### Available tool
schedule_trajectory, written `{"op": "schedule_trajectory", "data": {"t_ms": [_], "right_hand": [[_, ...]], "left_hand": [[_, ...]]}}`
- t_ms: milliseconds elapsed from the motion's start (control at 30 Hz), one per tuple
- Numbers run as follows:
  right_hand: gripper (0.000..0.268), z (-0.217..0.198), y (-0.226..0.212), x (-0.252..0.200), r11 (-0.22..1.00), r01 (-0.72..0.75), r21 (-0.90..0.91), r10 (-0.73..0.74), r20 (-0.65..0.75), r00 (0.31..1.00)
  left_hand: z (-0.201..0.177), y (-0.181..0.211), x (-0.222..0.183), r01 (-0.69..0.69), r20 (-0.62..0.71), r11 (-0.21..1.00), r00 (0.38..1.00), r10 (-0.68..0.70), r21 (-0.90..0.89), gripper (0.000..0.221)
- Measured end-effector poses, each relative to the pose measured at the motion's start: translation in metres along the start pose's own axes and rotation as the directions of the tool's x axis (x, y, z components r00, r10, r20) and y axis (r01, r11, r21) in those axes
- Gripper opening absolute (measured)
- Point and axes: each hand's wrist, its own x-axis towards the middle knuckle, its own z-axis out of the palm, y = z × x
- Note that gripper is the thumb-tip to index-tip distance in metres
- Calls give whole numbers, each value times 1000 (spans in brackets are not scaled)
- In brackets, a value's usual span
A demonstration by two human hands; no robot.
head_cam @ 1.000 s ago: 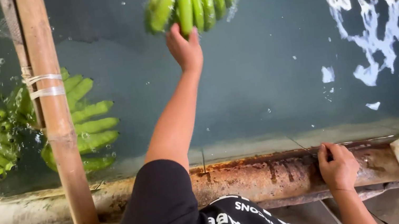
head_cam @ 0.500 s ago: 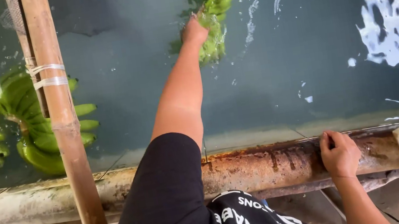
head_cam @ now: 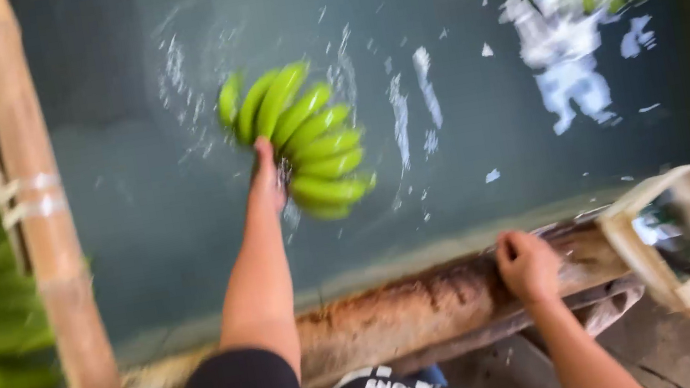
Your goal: Trimming and sorting green banana bunches in a water tank at a processing facility.
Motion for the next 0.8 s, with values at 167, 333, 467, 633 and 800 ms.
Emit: {"op": "schedule_trajectory", "data": {"t_ms": [167,333,467,633,800], "right_hand": [[14,-2,-6,7,1000,-2,15,2,6,1000],[14,2,-7,8,998,-52,24,51,32,998],[14,-4,-15,11,997,-44,56,43,17,999],[15,-3,-15,12,997,-60,48,57,70,996],[15,-8,-19,15,998,-34,60,29,82,996]], "left_hand": [[19,-12,-29,-27,-191,989,982,-2,-148,117],[12,-31,-65,-11,-157,961,987,-34,-278,121],[2,-51,-80,-18,-59,941,998,-2,-337,119],[-5,-72,-89,-93,-198,939,980,27,-330,118],[10,-61,-101,-82,-269,925,963,-22,-371,115]]}}
